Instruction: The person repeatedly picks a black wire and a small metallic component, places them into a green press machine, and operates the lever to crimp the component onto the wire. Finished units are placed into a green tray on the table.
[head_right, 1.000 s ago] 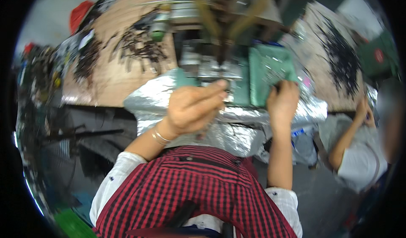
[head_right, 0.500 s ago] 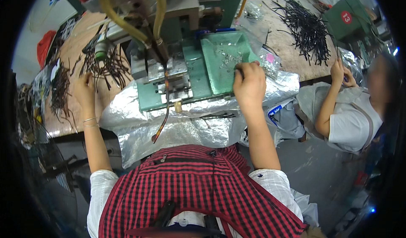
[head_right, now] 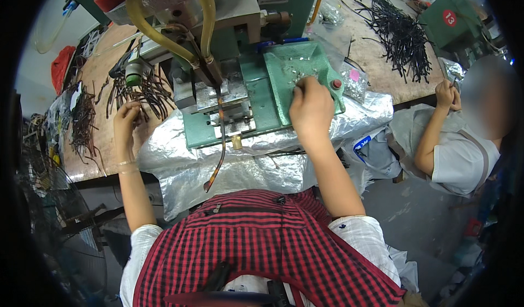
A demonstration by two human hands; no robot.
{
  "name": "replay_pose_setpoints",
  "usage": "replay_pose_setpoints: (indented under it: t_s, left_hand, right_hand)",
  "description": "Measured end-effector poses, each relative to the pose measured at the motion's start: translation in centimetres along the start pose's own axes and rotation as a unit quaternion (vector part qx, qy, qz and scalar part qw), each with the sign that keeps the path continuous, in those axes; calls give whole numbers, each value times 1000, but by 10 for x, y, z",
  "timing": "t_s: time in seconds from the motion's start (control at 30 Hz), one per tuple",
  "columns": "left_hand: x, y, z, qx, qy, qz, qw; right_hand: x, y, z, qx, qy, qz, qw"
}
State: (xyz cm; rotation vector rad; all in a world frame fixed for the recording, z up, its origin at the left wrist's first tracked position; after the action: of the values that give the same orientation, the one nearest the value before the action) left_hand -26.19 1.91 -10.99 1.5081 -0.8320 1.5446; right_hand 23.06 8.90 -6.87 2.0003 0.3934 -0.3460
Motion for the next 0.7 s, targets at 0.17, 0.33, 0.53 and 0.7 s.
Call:
replay_pose_setpoints:
  t_s: [0.17,0.33,0.53,0.7]
  left_hand:
    - [46,-78,53,17,-41,208,977]
    - [98,-127,60,76,-190,155,967]
    - [193,-170,107,-124,-486,158,850]
    - [196,-185,92,-136,-499,267,813]
  right_hand:
    - [-37,38,2,52,18,-290,955]
    - [-96,25,-10,96,88,-396,909]
    - [-115,21,-1,30,-5,-537,843]
    - [-128,31,1,24,4,-547,837]
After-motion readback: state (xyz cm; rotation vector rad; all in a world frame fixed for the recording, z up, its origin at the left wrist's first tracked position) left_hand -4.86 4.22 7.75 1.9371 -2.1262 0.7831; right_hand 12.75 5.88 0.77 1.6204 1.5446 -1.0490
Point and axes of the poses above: each hand's wrist, its own z-axis away from the middle knuckle, its own y-axis out of the back of the hand, x = y × z, the point moved 1 cm from there along -z, towards the middle knuckle, and after that the axes turned 11 degrees about z, right-handed, at the moved point
